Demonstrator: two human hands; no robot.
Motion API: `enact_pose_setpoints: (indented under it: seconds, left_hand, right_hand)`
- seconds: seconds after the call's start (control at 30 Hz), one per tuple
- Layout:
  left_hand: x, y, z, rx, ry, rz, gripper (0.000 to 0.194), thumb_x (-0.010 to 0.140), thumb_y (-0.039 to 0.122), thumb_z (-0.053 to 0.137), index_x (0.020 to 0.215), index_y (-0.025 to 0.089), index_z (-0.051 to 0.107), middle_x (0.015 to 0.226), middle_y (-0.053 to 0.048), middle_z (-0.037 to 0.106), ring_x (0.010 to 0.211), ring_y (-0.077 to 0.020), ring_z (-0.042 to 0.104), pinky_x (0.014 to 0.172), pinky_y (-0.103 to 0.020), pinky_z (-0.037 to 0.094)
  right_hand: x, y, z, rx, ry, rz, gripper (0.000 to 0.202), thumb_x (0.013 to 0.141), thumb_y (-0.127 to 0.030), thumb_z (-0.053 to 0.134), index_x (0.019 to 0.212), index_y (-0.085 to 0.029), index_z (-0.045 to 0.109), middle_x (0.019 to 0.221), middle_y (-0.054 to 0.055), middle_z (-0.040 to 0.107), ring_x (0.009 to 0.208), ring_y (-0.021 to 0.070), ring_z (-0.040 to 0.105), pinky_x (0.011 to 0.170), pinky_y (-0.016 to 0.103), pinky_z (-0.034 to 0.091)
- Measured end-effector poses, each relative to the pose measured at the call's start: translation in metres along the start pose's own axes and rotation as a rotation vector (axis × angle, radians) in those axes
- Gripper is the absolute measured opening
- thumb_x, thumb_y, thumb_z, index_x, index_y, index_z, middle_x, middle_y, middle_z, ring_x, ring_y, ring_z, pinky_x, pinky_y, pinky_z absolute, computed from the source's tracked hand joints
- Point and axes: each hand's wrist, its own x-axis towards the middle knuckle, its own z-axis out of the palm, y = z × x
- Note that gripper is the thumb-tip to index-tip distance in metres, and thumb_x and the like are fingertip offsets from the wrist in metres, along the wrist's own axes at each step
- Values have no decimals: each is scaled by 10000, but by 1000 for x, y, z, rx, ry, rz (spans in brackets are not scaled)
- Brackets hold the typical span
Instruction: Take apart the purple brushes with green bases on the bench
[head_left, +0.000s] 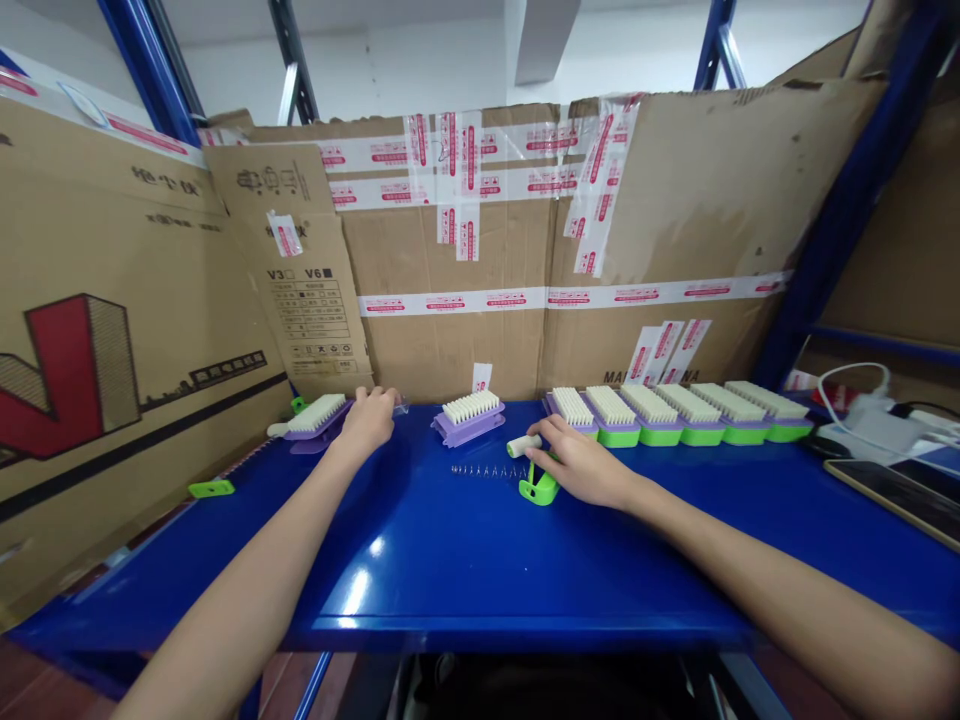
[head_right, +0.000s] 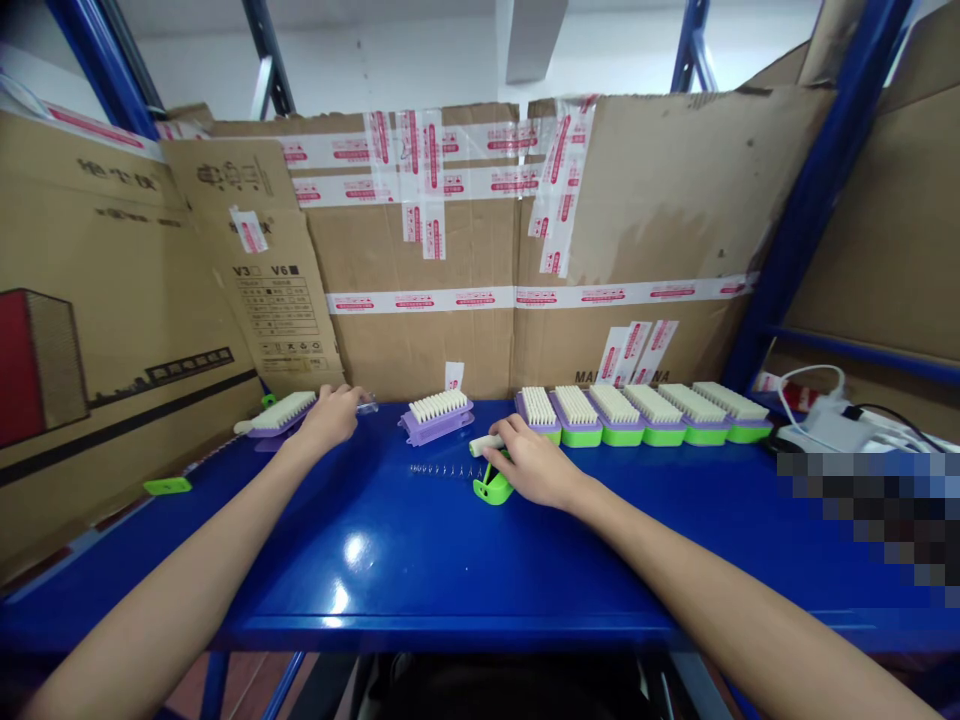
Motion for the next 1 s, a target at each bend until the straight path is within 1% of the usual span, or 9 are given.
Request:
enact_pose_setpoints:
  seconds: [0.13, 0.2, 0.4, 0.5, 0.6, 0.67, 0.77, 0.87, 1.0]
  left_hand:
    - [-2, 0, 1, 61, -76, -45, 393, 864, 151, 560, 1236, 187, 680, 1239, -221, 724, 1159, -417, 611, 947, -520, 523]
    - [-3, 1, 1, 90, -98, -66, 393, 878, 148, 544, 1250, 186, 664, 1262, -227, 715, 1178, -422, 611, 936, -522, 532]
    - [-6, 5, -4, 152, -88, -90, 386, 941, 144, 475, 1296, 111, 623, 1370, -315, 598, 1274, -459, 566, 952, -554, 528]
    - [-7, 11, -4, 158, -102, -65, 395, 952, 136, 452, 1314, 122, 610, 1370, -290, 611, 1296, -437, 556, 974, -537, 522]
    - [-7, 17, -2, 148, -142, -49, 422, 944, 121, 453, 1341, 139, 596, 1343, -254, 660, 1274, -404, 589, 969, -509, 534]
    - [-7, 21, 0, 146, -168, -57, 422, 958, 125, 444, 1353, 136, 592, 1345, -249, 675, 1257, -394, 615, 966, -502, 540]
    - [-7, 23, 2, 151, -194, -77, 410, 996, 142, 414, 1365, 128, 592, 1396, -250, 666, 1291, -395, 617, 992, -502, 533]
    - [-5, 20, 3, 153, -215, -107, 395, 1032, 195, 406, 1365, 122, 604, 1405, -251, 677, 1324, -399, 614, 1022, -510, 520]
    - [-4, 15, 2, 156, -219, -148, 416, 1050, 320, 461, 1376, 112, 615, 1427, -260, 673, 1340, -408, 615, 1051, -522, 507]
  right_hand:
    - [0, 0, 1, -7, 3, 8, 247, 1115, -395, 513, 1251, -207, 598, 1271, 134, 646, 1093, 292, 717, 936, 459, 574]
    - [0, 1, 1, -14, 8, 6, 244, 1111, -394, 524, 1248, -207, 601, 1266, 133, 646, 1090, 290, 716, 924, 448, 572]
    - [1, 2, 1, -43, 37, -12, 211, 1098, -374, 555, 1218, -209, 605, 1225, 125, 650, 1081, 282, 699, 917, 428, 557]
    - [1, 2, 1, -54, 57, -16, 206, 1094, -355, 561, 1222, -200, 606, 1226, 134, 650, 1124, 297, 682, 952, 443, 546]
    - [2, 3, 1, -53, 69, -21, 216, 1089, -351, 571, 1230, -192, 610, 1229, 142, 653, 1132, 306, 677, 968, 460, 542]
    - [2, 4, 2, -51, 77, -32, 215, 1087, -352, 579, 1225, -191, 615, 1217, 141, 657, 1128, 307, 678, 971, 462, 543]
    - [2, 5, 3, -53, 93, -47, 201, 1084, -346, 586, 1211, -195, 623, 1199, 137, 663, 1126, 304, 681, 967, 455, 545]
    - [2, 6, 3, -53, 93, -47, 196, 1081, -340, 589, 1207, -194, 623, 1196, 138, 663, 1113, 304, 682, 968, 461, 545]
    - [2, 6, 3, -47, 87, -42, 197, 1081, -347, 578, 1198, -194, 618, 1192, 137, 659, 1097, 306, 680, 964, 474, 549]
